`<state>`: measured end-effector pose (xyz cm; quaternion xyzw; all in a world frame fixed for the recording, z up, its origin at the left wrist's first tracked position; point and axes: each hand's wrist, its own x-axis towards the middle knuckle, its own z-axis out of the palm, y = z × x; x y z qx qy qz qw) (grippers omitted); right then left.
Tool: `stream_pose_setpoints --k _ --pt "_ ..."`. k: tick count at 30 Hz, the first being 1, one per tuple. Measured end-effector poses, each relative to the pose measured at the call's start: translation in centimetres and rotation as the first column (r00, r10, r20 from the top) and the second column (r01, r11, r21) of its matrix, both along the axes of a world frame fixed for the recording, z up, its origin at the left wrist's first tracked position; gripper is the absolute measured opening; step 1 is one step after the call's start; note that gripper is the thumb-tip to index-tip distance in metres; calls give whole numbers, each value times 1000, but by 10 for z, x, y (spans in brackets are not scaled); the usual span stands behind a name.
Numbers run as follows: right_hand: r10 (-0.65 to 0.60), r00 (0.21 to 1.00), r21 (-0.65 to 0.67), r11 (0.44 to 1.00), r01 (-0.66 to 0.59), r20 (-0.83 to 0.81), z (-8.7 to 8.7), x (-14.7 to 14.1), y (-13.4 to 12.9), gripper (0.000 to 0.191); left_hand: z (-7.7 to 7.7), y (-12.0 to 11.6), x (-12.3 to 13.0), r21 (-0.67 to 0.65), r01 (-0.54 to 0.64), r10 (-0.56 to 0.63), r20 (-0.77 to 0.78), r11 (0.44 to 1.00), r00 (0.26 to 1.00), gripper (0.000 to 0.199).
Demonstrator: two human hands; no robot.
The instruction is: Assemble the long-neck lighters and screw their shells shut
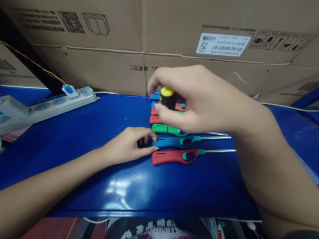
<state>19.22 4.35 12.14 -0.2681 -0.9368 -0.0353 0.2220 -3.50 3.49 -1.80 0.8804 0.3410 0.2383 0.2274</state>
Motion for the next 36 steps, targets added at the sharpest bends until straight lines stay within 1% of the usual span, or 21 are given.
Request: stream_pose_setpoints --k 2,4,6,8,9,10,12,13,15,17,19,22,25,29,32,36 --pt "-20 998 30 999 22 -64 4 11 -5 9 3 1 1 15 11 -11 -28 1000 1000 19" --pt "-45 990 57 997 53 -134 2 21 -9 5 7 2 3 74 38 -33 -72 997 997 18" --pt "-66 977 60 995 80 -202 -9 32 -12 5 10 3 4 121 71 -55 -128 990 990 15" --pt "-114 951 14 992 123 -287 -24 41 -12 12 14 5 5 149 104 -74 -194 983 978 13" --pt "-152 922 -11 987 158 -355 -33 45 -11 17 16 5 5 163 121 -81 -229 979 970 13" --pt "-217 882 -48 975 216 -418 -42 50 -9 22 18 6 6 180 136 -85 -266 974 960 13" --pt "-314 767 -116 946 303 -559 -58 58 -3 33 23 8 7 232 173 -84 -347 957 934 13" --pt "-352 725 -133 930 344 -592 -64 61 0 36 25 9 7 265 196 -82 -388 944 918 13" --pt "-380 720 -115 914 390 -580 -73 67 5 38 28 12 9 329 254 -75 -471 909 879 16" --pt "-375 754 -75 913 400 -539 -78 71 9 39 28 15 11 371 309 -70 -536 875 842 20" --pt "-364 786 -43 917 397 -500 -80 71 8 39 26 18 13 398 341 -62 -569 851 820 23" --pt "-379 819 8 906 423 -431 -79 69 4 38 22 22 16 446 358 -46 -573 820 818 27" --pt "-414 823 39 885 464 -389 -79 65 0 36 18 24 19 492 350 -12 -566 797 824 31" --pt "-447 824 41 871 490 -349 -80 64 -1 36 19 25 22 502 336 -2 -554 797 833 36" --pt "-457 824 48 865 499 -333 -81 65 0 36 24 25 22 486 331 -8 -554 809 832 38" --pt "-469 824 60 857 511 -318 -80 66 0 36 32 21 22 416 356 -48 -591 837 805 25"
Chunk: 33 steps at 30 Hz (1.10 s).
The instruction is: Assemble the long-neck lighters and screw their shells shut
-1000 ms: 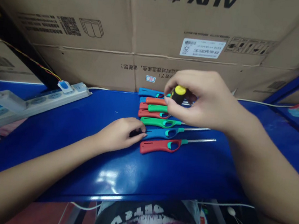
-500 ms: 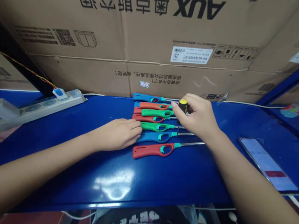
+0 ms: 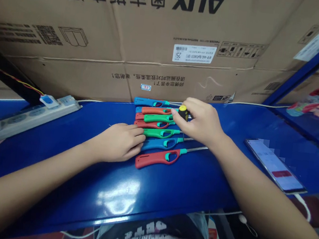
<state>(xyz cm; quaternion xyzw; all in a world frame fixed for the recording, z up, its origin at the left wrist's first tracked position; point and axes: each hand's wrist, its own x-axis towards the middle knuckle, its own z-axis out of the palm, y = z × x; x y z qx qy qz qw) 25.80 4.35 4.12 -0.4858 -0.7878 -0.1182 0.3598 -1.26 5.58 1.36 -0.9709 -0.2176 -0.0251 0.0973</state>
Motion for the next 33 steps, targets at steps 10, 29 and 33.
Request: stream_pose_setpoints --k 10,29,33 --pt "-27 1000 29 999 27 -15 1 2 0 37 -2 2 1 51 -58 58 5 997 998 34" --pt "-19 994 92 995 29 -111 2 4 -2 34 -18 50 -86 -249 -544 586 142 801 798 32" --pt "-27 994 81 996 36 -106 2 4 -3 35 -20 54 -93 -275 -526 578 158 805 801 29"
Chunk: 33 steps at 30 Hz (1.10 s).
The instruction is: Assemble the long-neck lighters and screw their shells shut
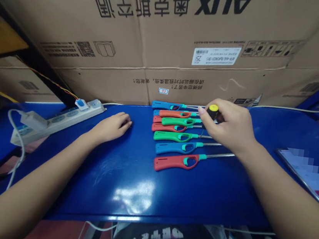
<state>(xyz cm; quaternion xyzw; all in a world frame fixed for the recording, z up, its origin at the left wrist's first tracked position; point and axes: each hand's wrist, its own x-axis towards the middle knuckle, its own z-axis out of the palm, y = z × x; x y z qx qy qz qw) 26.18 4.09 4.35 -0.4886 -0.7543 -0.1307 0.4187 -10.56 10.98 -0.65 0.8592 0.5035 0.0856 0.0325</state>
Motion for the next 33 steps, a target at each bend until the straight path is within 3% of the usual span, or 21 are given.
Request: stream_pose_setpoints --k 10,15,16,19,23,27,33 --pt "3 999 -1 1000 -3 50 -1 0 0 37 -5 6 -5 10 2 -3 60 1000 998 30" --pt "37 992 18 999 -35 -118 1 -5 -4 31 6 -9 10 85 -28 18 124 996 992 31" --pt "49 984 30 999 -44 -171 2 -8 -5 29 9 -15 18 105 -14 -1 143 994 990 30" --pt "103 962 41 995 -95 -251 7 -21 -5 22 12 -35 43 110 185 -206 226 977 952 26" --pt "223 967 42 975 -220 -126 14 -42 5 19 2 -51 67 100 330 -344 210 939 915 30" --pt "267 964 55 962 -267 11 18 -63 23 24 -13 -51 70 119 336 -355 247 934 902 34" --pt "214 966 -5 976 -216 142 17 -92 42 29 -23 -48 69 102 314 -326 439 944 837 27"
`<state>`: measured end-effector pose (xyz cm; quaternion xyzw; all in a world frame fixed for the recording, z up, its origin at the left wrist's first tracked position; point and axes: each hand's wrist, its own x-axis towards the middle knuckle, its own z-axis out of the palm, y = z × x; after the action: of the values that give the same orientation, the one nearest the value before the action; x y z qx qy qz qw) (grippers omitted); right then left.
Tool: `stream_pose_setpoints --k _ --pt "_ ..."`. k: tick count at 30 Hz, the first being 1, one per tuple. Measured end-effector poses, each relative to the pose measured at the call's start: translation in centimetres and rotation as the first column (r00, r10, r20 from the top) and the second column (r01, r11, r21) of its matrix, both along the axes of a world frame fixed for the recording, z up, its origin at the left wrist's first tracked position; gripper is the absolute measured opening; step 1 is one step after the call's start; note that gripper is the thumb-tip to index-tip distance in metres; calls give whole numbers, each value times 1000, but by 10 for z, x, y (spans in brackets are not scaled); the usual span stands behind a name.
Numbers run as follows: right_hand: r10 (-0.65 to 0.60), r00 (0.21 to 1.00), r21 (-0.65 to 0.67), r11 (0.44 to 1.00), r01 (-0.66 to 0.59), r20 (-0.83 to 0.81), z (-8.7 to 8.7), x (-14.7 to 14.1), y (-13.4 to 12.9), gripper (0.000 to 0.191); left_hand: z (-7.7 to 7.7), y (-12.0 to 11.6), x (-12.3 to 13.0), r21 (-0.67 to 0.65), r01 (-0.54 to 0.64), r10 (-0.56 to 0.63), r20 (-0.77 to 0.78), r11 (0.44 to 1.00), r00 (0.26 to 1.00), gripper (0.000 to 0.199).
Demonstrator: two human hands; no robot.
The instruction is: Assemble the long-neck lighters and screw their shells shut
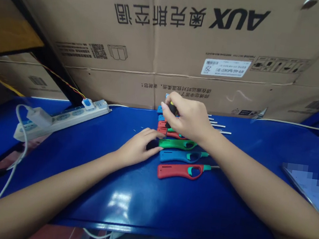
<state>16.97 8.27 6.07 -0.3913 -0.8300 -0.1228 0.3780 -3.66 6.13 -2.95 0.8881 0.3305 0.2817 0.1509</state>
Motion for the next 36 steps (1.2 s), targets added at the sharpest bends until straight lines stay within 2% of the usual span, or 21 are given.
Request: stream_pose_setpoints --k 6,14,18,21,22,24,26,27,31,36 --pt "-18 996 -44 999 22 88 1 -16 3 32 -8 -2 2 -53 17 -12 98 998 995 21" --pt "4 993 -63 998 3 120 -4 -16 -4 33 -11 -1 2 -73 43 -33 140 996 990 22" --pt "-105 985 -57 992 114 139 2 -16 -12 49 -8 -3 2 -95 50 -36 149 994 988 24" --pt "-164 976 -99 979 178 142 6 -15 -15 43 -6 -4 2 -129 77 -58 143 989 988 26" --pt "-124 981 -129 981 143 149 8 -14 -16 36 -5 -4 2 -133 86 -67 141 987 988 26" --pt "53 984 -204 979 -18 169 11 -11 -17 27 -5 -4 2 -118 94 -77 141 989 987 27" --pt "233 953 -249 951 -181 194 16 -7 -18 27 -6 -4 1 -88 96 -84 137 991 987 26" --pt "276 937 -255 942 -219 215 18 -5 -20 28 -7 -4 1 -75 100 -89 134 992 987 26" --pt "191 931 -238 964 -119 311 26 -2 -25 32 -9 -2 -1 -59 122 -113 127 991 985 27" --pt "331 892 -249 933 -261 308 29 1 -26 27 -9 -2 -2 -55 132 -125 121 990 985 29"
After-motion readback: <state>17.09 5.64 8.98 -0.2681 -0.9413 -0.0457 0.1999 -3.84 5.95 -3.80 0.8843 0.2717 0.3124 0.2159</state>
